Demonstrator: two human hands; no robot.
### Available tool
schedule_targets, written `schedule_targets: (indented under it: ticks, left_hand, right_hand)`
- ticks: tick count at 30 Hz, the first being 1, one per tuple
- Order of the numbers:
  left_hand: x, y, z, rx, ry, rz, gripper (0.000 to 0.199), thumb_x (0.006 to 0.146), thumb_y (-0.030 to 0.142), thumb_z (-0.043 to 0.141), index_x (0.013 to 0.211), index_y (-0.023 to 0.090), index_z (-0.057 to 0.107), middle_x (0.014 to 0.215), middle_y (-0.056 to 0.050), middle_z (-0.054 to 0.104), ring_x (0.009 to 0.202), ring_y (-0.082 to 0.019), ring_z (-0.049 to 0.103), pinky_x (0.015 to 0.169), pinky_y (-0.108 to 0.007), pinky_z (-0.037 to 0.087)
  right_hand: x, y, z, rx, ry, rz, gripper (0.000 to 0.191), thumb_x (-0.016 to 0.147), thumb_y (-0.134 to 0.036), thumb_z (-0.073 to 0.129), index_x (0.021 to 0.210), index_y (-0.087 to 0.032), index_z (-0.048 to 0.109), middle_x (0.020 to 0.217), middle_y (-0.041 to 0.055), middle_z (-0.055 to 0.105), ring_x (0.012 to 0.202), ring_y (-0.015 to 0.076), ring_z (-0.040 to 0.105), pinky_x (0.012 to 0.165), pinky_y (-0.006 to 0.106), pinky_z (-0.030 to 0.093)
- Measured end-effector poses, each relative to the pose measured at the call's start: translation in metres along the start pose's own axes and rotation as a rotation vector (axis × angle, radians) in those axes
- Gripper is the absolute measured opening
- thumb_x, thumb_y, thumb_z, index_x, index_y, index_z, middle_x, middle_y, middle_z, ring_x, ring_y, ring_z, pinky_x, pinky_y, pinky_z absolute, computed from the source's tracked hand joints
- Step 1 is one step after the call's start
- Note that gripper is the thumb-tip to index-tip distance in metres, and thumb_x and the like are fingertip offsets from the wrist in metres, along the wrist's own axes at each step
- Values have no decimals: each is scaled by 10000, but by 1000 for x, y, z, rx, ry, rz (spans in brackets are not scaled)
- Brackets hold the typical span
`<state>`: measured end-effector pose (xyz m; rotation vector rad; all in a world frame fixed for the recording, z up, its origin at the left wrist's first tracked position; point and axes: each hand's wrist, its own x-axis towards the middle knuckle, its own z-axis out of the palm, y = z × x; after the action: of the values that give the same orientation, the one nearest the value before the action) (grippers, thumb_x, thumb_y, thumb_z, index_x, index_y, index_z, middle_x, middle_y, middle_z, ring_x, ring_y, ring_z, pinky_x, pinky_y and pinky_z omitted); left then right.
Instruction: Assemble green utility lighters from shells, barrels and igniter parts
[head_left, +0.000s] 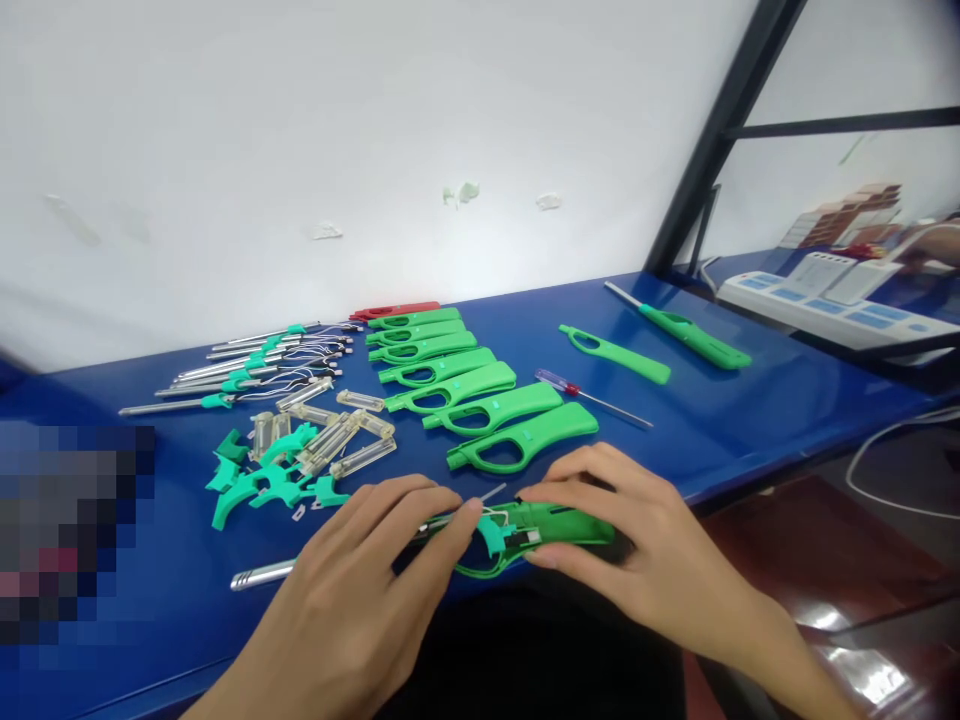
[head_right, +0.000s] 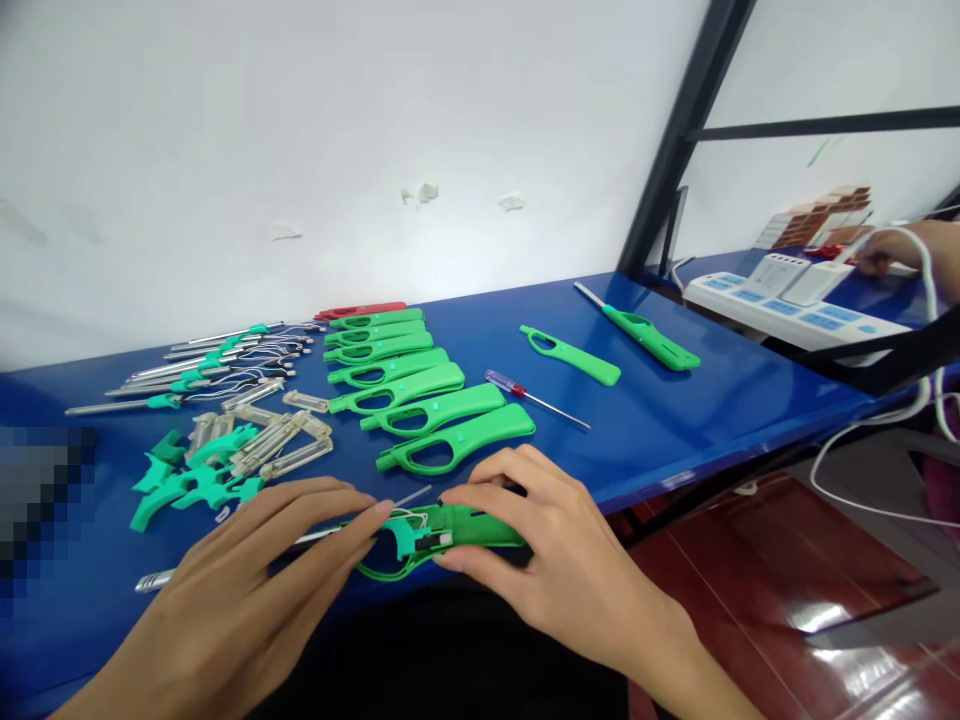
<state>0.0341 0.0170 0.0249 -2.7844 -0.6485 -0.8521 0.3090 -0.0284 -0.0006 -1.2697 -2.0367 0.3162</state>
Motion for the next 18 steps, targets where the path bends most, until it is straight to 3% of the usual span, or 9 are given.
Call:
schedule_targets:
  ticks: [3,6,18]
  left_hand:
    - [-12,-1,-5,-41,48,-107,327,1073,59,539,1341,155,699,1191,-93,703,1176,-231,629,1022,-364,485]
    - [-21,-4,-7,-53,11,-174,303,1084,92,559,1341,198,679,1215,-71,687,1173,-209,613,1026,-341,486]
    - [-20,-4,-7,-144,-5,-259,231,1104,149,541,1266,241,679,1164,-26,664,1060,-156,637,907,-271,537]
  right_hand:
    - [-1,1,0,-6,-1,-3,290,987,-356,781,1271,-330,723,1180,25,683,1070,210,652,922,360,552]
    - [-2,3,0,-25,-7,-21,283,1002,-367,761,1278,-352,705,1181,17,679,1070,207,652,912,350,551]
    - [-2,5,2,-65,-3,-48,263,1010,-359,748,1266,-369,689,1165,1,685,1053,199,666,893,329,546]
